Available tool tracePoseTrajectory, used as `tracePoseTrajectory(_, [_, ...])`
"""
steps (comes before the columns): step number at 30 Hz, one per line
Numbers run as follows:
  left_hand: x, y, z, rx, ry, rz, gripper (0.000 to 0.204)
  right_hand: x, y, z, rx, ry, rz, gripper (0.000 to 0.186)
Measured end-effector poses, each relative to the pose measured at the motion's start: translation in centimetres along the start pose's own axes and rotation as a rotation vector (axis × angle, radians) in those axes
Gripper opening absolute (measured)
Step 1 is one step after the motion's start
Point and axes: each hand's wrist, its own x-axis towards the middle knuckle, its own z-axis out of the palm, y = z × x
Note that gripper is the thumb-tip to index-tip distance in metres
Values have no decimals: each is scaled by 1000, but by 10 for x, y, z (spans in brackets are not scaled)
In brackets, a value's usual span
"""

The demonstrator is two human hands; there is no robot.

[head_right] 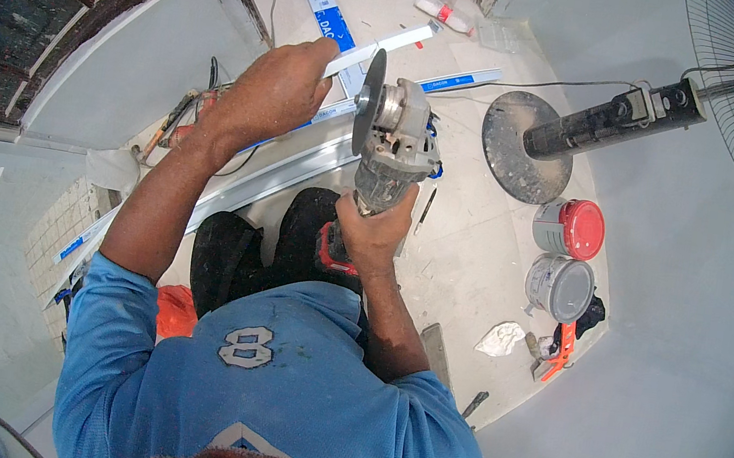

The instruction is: The person measures and marks long white metal profiles using a tape measure, square ruler, and marker, then cuts the marked sections with an angle grinder. The person handles the profiles, tools, and cut pieces on the floor.

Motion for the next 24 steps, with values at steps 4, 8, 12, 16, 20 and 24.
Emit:
tracePoseTrajectory(4, [-1, 3, -3, 9, -15, 6, 23, 1, 2, 0, 15, -6, -1, 56])
tracePoseTrajectory(8, [0, 0, 0, 11, -5, 11, 22, 0, -2, -1, 6, -3, -8, 56])
tracePoseTrajectory(12, [0, -2, 1, 18, -3, 17, 23, 1, -5, 0, 4, 1, -11, 56])
tracePoseTrajectory(16, [0, 0, 1, 21, -10, 9, 23, 1, 1, 0, 9, 2, -31, 57])
tracePoseTrajectory(20, [-1, 3, -1, 19, -35, -20, 22, 1, -2, 1, 43, -6, -2, 58])
tracePoseTrajectory(24, [-1, 5, -4, 24, -47, -19, 22, 1, 0, 1, 40, -6, 15, 59])
